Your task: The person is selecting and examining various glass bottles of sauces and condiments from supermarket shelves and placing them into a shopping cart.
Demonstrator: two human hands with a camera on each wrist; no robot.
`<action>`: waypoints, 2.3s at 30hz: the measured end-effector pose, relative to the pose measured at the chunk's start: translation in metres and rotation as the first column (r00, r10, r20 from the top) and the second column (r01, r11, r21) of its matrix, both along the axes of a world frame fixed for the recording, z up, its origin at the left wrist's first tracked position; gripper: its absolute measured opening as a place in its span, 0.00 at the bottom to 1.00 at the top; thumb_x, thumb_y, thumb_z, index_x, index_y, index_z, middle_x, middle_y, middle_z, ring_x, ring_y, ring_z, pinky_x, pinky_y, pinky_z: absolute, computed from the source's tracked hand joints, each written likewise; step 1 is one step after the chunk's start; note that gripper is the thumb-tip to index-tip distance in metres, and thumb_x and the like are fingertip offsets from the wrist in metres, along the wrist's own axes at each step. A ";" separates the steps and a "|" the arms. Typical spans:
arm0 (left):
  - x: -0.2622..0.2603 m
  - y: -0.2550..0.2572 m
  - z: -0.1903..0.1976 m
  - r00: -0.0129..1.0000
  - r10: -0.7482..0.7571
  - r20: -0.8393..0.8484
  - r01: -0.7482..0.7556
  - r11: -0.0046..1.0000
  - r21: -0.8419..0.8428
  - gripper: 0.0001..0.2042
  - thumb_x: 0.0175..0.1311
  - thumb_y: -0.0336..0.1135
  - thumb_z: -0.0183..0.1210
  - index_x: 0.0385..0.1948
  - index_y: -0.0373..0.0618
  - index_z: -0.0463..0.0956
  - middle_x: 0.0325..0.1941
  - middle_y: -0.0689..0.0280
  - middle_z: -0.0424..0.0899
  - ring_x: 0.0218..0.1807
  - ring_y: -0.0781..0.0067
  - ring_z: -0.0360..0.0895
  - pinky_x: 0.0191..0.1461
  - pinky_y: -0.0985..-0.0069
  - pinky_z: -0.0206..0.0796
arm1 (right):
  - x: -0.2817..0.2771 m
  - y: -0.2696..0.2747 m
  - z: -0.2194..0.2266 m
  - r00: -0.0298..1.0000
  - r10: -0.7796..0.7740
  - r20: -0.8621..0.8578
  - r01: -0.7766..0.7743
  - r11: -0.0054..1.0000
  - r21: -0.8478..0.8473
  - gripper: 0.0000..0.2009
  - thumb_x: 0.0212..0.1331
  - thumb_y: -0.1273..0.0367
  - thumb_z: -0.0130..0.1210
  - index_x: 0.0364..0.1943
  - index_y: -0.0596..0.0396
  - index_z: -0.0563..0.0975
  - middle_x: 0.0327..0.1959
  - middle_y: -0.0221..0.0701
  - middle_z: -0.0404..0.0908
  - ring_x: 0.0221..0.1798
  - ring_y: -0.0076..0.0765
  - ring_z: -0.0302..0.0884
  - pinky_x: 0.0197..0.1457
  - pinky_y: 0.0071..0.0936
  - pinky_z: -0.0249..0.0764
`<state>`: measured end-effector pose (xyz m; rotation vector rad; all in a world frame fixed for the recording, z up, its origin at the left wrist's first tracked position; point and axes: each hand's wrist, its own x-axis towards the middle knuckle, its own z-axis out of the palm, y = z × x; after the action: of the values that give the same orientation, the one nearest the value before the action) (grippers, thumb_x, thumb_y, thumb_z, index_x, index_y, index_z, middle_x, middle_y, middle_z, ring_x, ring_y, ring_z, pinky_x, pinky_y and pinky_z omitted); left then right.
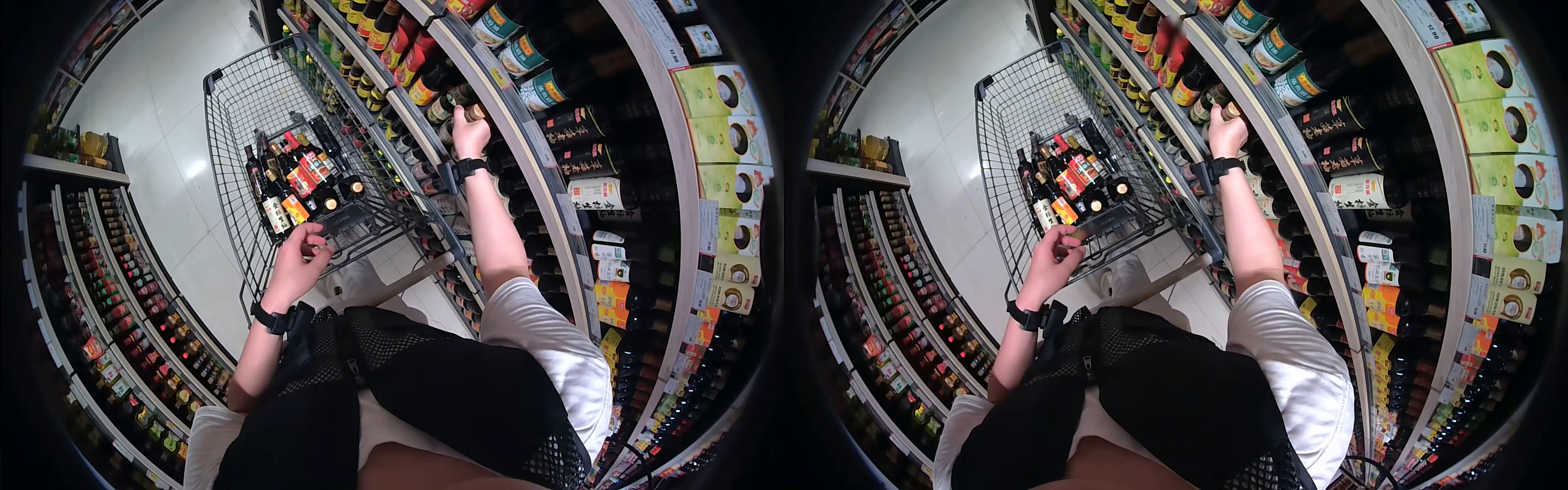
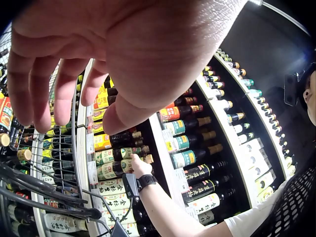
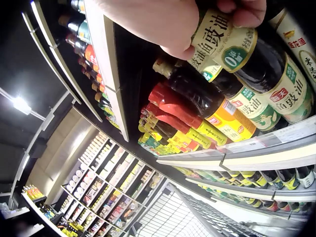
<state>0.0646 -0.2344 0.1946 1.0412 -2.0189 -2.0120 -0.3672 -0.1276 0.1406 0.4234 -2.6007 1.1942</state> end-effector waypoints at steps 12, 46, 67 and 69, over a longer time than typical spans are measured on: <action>-0.003 0.004 -0.001 1.000 -0.011 0.004 0.011 1.000 0.016 0.20 0.63 0.27 0.65 0.56 0.38 0.74 0.39 0.68 0.80 0.35 0.82 0.77 0.41 0.80 0.72 | -0.025 0.000 0.010 0.857 -0.200 0.475 0.103 0.969 0.223 0.27 0.63 0.45 0.59 0.36 0.60 0.84 0.31 0.40 0.88 0.38 0.47 0.86 0.51 0.40 0.76; 0.086 -0.024 0.014 0.970 0.238 0.055 -0.233 0.968 -0.090 0.15 0.67 0.29 0.62 0.53 0.38 0.75 0.40 0.68 0.83 0.40 0.80 0.77 0.43 0.81 0.70 | 0.081 0.046 0.077 0.725 0.329 0.604 0.039 0.857 -0.513 0.12 0.63 0.76 0.60 0.47 0.68 0.73 0.31 0.36 0.82 0.23 0.26 0.79 0.22 0.22 0.73; 0.186 0.045 -0.071 0.840 0.383 0.385 -0.110 0.815 -0.569 0.35 0.67 0.45 0.61 0.70 0.33 0.59 0.51 0.36 0.82 0.54 0.35 0.80 0.58 0.54 0.72 | 0.221 0.148 0.022 0.919 0.269 0.287 -0.373 0.827 0.421 0.27 0.63 0.41 0.53 0.63 0.32 0.78 0.61 0.41 0.76 0.49 0.55 0.84 0.51 0.49 0.79; 0.175 0.052 -0.062 0.786 0.411 0.461 -0.099 0.821 -0.562 0.36 0.66 0.46 0.61 0.71 0.35 0.57 0.48 0.38 0.83 0.52 0.37 0.81 0.56 0.53 0.73 | 0.212 0.139 0.026 0.930 0.144 0.338 -0.312 0.796 0.519 0.31 0.65 0.42 0.51 0.67 0.39 0.73 0.55 0.44 0.82 0.52 0.54 0.84 0.55 0.48 0.78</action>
<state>0.2401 -0.1828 0.1327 1.7984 -2.2893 -0.9726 -0.1556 0.0116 0.1667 0.7514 -3.2205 0.5248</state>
